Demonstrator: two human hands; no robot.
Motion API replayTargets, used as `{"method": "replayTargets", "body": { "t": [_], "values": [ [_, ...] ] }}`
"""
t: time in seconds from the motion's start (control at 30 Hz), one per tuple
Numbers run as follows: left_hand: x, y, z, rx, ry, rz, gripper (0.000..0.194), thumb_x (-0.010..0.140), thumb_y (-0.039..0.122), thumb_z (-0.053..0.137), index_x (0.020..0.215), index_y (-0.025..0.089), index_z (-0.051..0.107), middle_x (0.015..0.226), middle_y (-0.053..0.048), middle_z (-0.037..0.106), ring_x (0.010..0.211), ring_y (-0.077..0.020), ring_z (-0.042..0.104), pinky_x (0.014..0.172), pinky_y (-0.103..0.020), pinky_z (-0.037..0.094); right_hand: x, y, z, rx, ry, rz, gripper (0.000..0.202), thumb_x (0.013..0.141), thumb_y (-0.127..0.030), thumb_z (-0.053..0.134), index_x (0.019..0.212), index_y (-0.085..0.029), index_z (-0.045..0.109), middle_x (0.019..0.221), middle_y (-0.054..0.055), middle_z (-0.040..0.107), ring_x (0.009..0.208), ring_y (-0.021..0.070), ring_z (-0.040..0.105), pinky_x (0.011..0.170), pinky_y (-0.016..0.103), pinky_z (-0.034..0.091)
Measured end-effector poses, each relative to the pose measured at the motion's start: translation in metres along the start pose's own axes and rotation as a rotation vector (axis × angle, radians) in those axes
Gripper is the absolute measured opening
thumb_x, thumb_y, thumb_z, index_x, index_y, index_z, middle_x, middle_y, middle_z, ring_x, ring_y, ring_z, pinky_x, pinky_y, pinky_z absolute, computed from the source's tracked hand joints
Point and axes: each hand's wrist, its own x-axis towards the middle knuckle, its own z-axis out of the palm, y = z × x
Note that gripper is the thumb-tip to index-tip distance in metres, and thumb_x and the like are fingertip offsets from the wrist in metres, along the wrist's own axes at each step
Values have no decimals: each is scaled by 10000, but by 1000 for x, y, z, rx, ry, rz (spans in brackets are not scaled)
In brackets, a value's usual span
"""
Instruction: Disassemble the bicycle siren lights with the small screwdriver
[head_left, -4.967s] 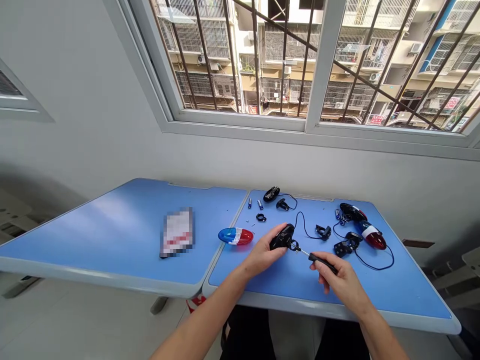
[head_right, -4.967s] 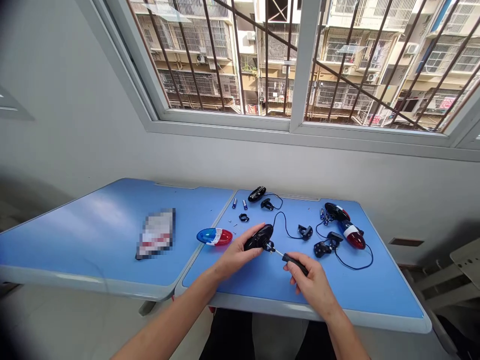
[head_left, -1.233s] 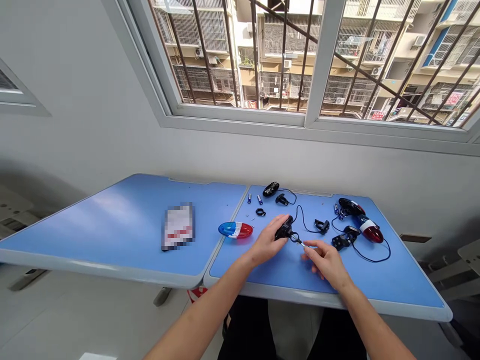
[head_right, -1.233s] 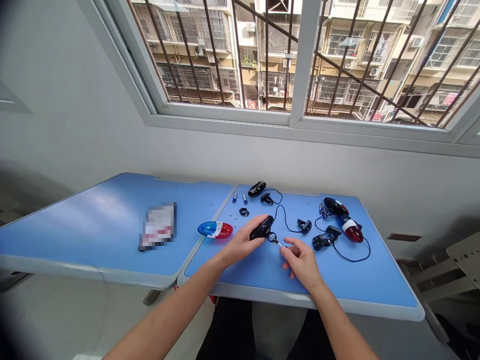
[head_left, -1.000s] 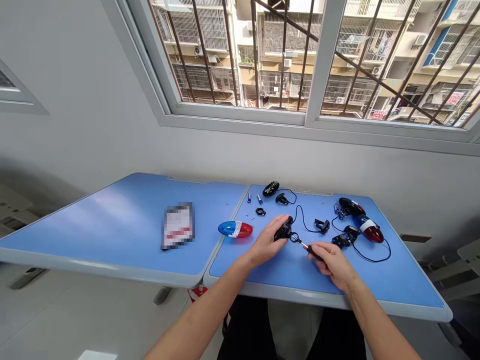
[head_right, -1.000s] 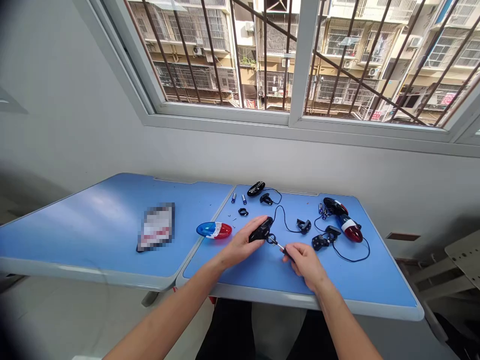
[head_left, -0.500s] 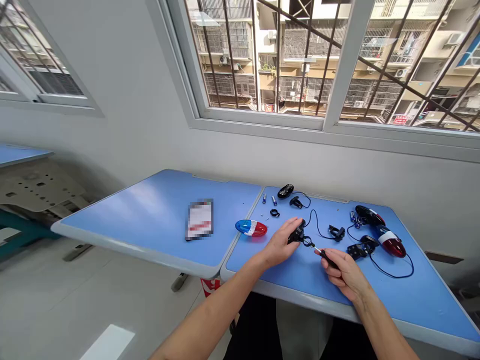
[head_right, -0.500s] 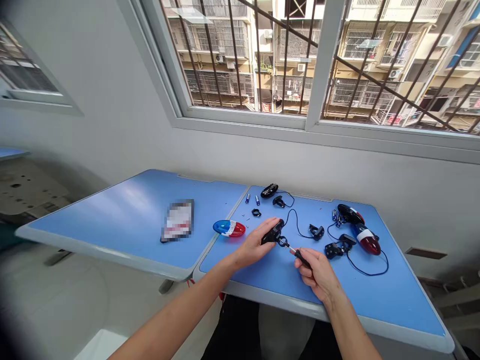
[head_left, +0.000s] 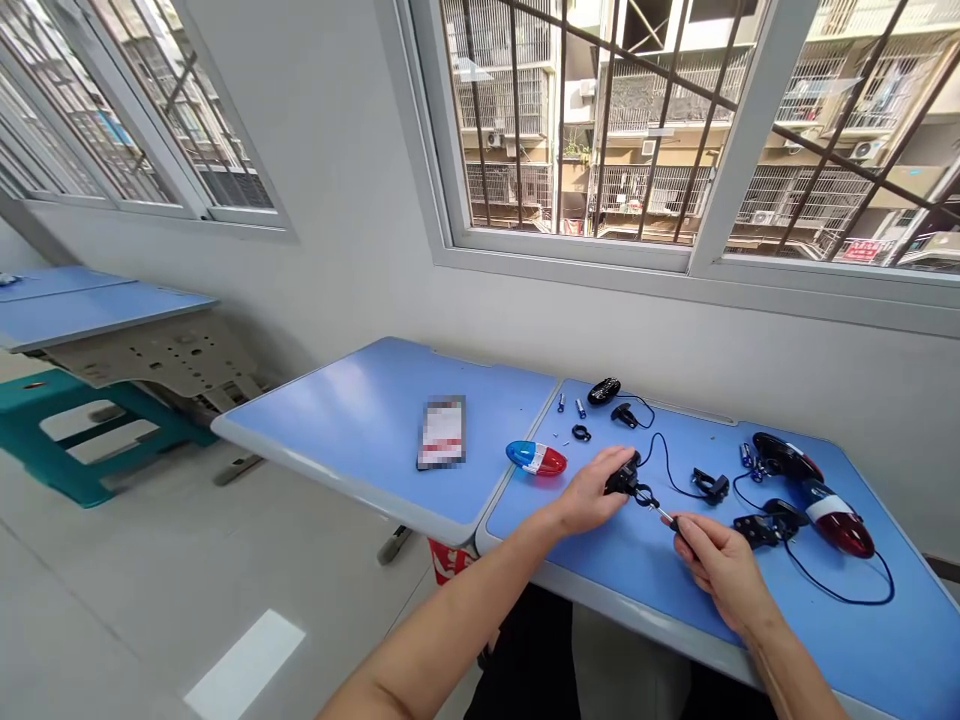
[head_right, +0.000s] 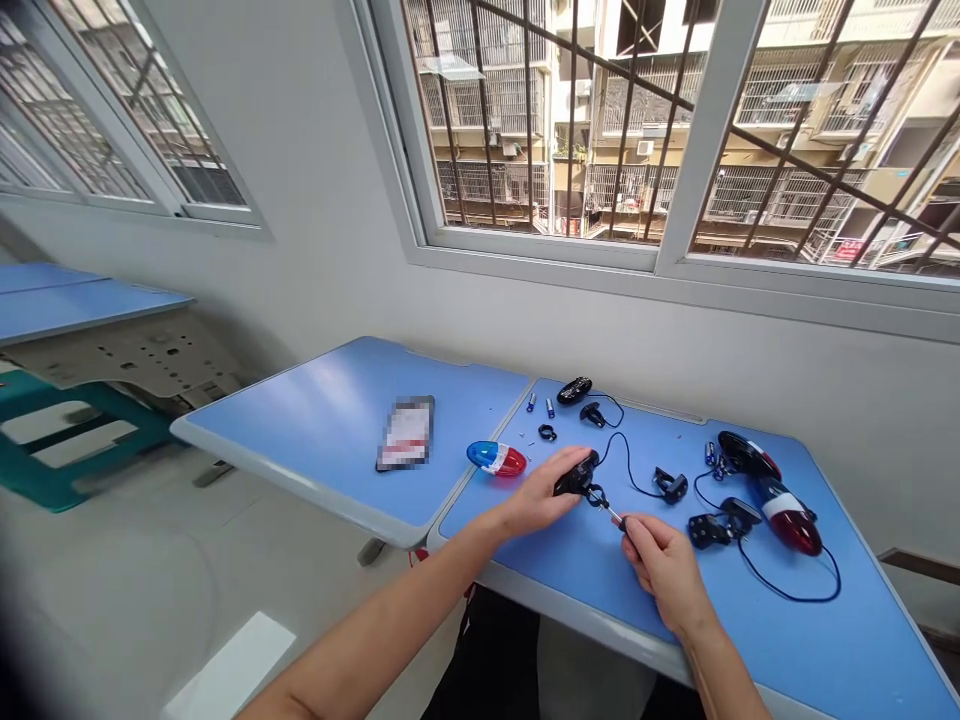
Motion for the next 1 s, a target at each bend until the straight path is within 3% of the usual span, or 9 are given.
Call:
{"method": "replayTargets", "body": {
  "t": [0.3, 0.47, 0.53, 0.63, 0.73, 0.83, 1.0],
  "values": [
    [3, 1, -3, -33, -33, -29, 669, 711, 71, 548, 1357, 205, 437, 1385, -100, 442, 1285, -252, 407, 1098, -419, 305, 3, 1, -9, -520, 51, -375, 350, 780, -473, 541, 889, -186, 708, 548, 4, 570, 514, 159, 513, 497, 274, 432],
    [3, 0, -4, -62, -44, -102, 665, 700, 77, 570, 1345, 195, 455, 1389, -112, 440, 1296, -252, 397, 1102, -421, 297, 1, 2, -8, -642, 70, -608, 299, 776, -434, 560, 925, -229, 718, 814, 76, 723, 683, 238, 654, 668, 355, 520],
    [2, 0, -5, -59, -39, -102, 667, 696, 72, 571, 1341, 199, 459, 1391, -109, 441, 1301, -253, 391, 1105, -425, 292, 1, 3, -7, -621, 67, -625, 291, 774, -434, 569, 922, -234, 719, 859, 86, 728, 712, 246, 666, 693, 366, 529],
    [2, 1, -5, -43, -34, -87, 664, 702, 82, 570, 1348, 176, 450, 1394, -122, 436, 1307, -261, 384, 1109, -425, 284, 2, 3, -7, -534, 96, -511, 291, 755, -435, 608, 917, -222, 722, 789, 70, 717, 674, 223, 654, 685, 346, 529],
    [2, 2, -3, -22, -29, -56, 660, 721, 100, 557, 1366, 148, 425, 1409, -137, 412, 1326, -267, 356, 1116, -415, 278, 4, 0, -6, -377, 112, -305, 324, 710, -456, 660, 903, -203, 721, 672, 36, 669, 558, 173, 586, 516, 281, 483],
    [2, 2, -1, 4, -23, -37, 652, 744, 108, 536, 1382, 144, 401, 1433, -142, 380, 1350, -270, 317, 1122, -422, 265, 4, -7, -3, -197, 75, -101, 377, 656, -496, 699, 856, -176, 706, 610, 12, 609, 408, 80, 401, 345, 209, 289],
    [-2, 2, 2, 37, -33, -30, 647, 766, 97, 512, 1395, 168, 381, 1467, -130, 335, 1365, -265, 292, 1124, -431, 260, 1, -14, 0, -80, -31, 92, 423, 640, -559, 684, 674, -139, 636, 544, 4, 549, 382, 29, 247, 348, 175, 95]
  ]
}}
